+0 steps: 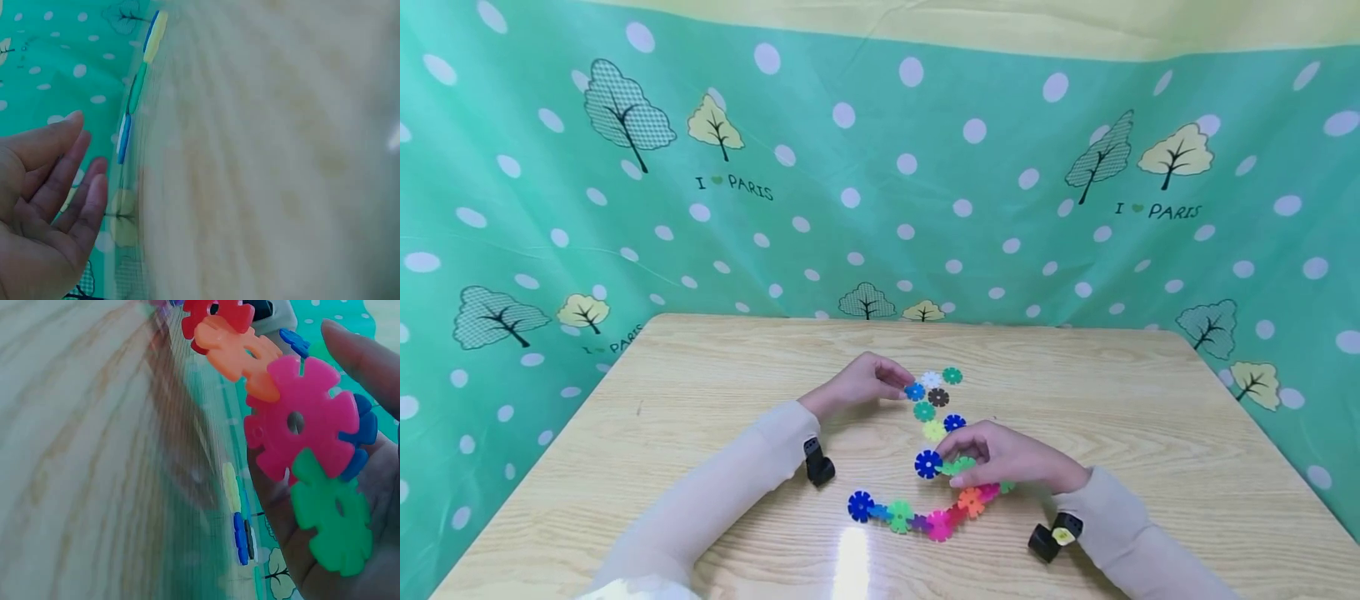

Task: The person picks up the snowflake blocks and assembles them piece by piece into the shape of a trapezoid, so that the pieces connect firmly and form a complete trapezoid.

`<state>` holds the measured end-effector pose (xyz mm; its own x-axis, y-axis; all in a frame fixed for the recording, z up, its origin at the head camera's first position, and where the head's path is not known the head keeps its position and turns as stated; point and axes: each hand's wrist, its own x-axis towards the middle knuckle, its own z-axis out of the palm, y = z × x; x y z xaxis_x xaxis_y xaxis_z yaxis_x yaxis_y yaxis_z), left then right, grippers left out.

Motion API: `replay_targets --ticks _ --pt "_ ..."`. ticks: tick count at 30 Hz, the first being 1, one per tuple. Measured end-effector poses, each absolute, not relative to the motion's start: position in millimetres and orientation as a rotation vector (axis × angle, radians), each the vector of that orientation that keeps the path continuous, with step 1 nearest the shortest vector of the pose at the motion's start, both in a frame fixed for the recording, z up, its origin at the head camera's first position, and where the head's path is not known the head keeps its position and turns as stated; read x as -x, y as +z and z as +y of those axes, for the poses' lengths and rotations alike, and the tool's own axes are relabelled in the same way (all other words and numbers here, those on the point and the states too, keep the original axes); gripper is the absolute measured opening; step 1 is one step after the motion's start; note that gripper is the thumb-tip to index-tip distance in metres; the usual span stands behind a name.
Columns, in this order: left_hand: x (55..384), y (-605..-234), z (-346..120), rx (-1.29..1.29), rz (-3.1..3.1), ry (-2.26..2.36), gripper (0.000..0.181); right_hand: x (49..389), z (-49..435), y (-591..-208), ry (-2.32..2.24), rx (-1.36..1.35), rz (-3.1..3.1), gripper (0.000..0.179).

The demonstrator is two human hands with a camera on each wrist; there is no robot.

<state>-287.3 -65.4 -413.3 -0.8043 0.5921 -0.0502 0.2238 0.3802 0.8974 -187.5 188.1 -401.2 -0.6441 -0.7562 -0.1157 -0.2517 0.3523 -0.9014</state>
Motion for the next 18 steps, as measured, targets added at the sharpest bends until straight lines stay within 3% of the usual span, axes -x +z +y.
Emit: replay_targets --ticks 18 --pt "304 -426 -52 -0.755 2.42 1.242 0.032 184 185 -401 -1.268 0.895 2.253 0.028"
